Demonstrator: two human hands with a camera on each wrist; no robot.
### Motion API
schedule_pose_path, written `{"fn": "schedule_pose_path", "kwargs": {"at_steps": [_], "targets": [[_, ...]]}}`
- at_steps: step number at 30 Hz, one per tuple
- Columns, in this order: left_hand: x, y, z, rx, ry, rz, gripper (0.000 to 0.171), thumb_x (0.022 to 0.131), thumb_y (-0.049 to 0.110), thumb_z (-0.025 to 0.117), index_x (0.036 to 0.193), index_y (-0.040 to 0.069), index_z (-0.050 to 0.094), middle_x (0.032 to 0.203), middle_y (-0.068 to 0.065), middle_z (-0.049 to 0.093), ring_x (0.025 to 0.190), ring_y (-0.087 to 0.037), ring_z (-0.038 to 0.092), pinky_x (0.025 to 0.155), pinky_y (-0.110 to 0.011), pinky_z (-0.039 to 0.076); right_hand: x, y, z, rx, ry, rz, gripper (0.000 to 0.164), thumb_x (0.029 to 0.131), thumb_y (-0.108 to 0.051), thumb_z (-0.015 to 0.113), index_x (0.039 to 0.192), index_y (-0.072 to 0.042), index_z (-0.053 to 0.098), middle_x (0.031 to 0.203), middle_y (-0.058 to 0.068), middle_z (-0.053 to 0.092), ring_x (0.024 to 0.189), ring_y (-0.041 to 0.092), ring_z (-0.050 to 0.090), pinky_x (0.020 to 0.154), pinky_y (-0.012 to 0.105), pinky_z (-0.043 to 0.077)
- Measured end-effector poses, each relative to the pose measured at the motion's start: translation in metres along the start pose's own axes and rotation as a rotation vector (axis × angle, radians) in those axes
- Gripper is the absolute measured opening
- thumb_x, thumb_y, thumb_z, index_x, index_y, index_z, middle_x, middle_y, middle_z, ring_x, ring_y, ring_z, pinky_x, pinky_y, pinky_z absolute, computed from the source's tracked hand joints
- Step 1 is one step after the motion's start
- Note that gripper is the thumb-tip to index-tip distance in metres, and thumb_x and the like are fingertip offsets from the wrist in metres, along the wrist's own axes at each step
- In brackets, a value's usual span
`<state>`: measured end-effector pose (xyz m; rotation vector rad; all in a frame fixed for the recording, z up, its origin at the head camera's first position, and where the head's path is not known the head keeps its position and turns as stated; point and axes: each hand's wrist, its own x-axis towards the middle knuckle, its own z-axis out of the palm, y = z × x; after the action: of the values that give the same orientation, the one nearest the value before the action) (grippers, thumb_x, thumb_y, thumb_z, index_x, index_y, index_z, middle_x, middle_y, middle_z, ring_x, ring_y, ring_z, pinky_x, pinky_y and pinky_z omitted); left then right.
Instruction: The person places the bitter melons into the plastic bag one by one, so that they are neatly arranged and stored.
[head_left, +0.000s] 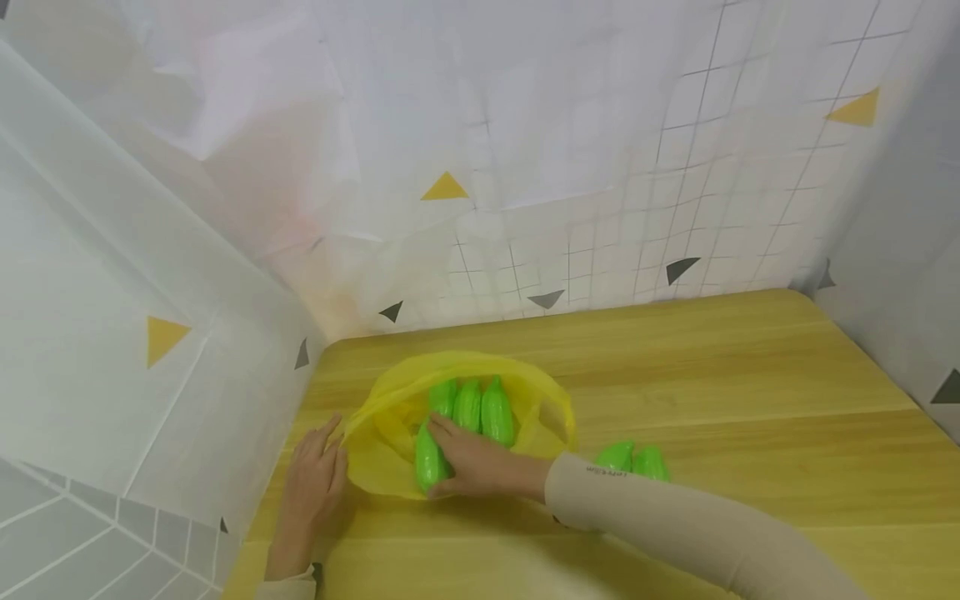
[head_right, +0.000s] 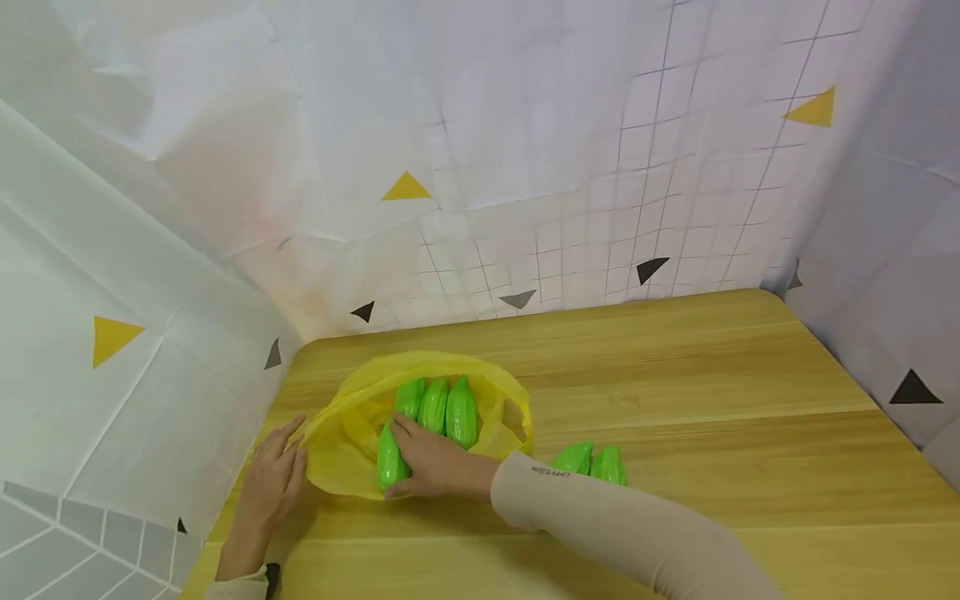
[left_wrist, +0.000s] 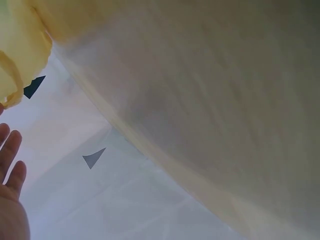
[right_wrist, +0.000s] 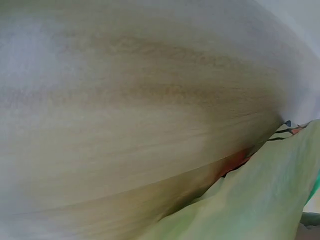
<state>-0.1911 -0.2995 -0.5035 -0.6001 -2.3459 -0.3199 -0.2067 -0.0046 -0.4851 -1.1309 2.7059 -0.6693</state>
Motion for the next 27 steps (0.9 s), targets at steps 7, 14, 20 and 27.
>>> {"fn": "schedule_pose_path", "kwargs": {"at_steps": [7, 14, 20, 27], "targets": [[0.001, 0.001, 0.000, -0.012, -0.001, 0.000, 0.024, 0.092, 0.002, 0.049, 0.074, -0.003, 0.065, 0.128, -0.025, 0.061, 0.111, -0.042, 0.060, 0.097, -0.063, 0.043, -0.001, 0.000, -0.002, 0.064, -0.019, 0.033, 0.103, 0.084, -0.053, 0.070, 0.154, 0.002, 0.019, 0.163, 0.017, 0.013, 0.144, 0.028, 0.034, 0.116, 0.035, 0.036], [0.001, 0.001, 0.000, -0.014, 0.003, 0.005, 0.032, 0.092, 0.002, 0.047, 0.062, 0.010, 0.050, 0.127, -0.025, 0.061, 0.110, -0.042, 0.060, 0.099, -0.062, 0.043, -0.002, -0.001, 0.000, 0.081, 0.015, 0.045, 0.103, 0.084, -0.053, 0.070, 0.154, 0.003, 0.019, 0.163, 0.018, 0.014, 0.143, 0.029, 0.037, 0.116, 0.036, 0.036], [-0.001, 0.000, -0.001, -0.009, -0.006, 0.011, 0.031, 0.091, 0.003, 0.048, 0.061, 0.009, 0.049, 0.128, -0.025, 0.061, 0.111, -0.042, 0.059, 0.098, -0.063, 0.042, -0.004, -0.008, -0.002, 0.090, 0.011, 0.046, 0.103, 0.083, -0.051, 0.072, 0.153, 0.004, 0.020, 0.163, 0.019, 0.014, 0.144, 0.031, 0.034, 0.115, 0.037, 0.037], [-0.003, 0.000, -0.001, -0.017, -0.010, 0.008, 0.029, 0.090, 0.003, 0.050, 0.062, 0.007, 0.052, 0.128, -0.025, 0.061, 0.112, -0.042, 0.059, 0.098, -0.064, 0.042, -0.006, -0.014, 0.002, 0.076, -0.026, 0.037, 0.102, 0.083, -0.053, 0.070, 0.153, 0.004, 0.022, 0.162, 0.020, 0.015, 0.142, 0.030, 0.038, 0.113, 0.034, 0.040]]}}
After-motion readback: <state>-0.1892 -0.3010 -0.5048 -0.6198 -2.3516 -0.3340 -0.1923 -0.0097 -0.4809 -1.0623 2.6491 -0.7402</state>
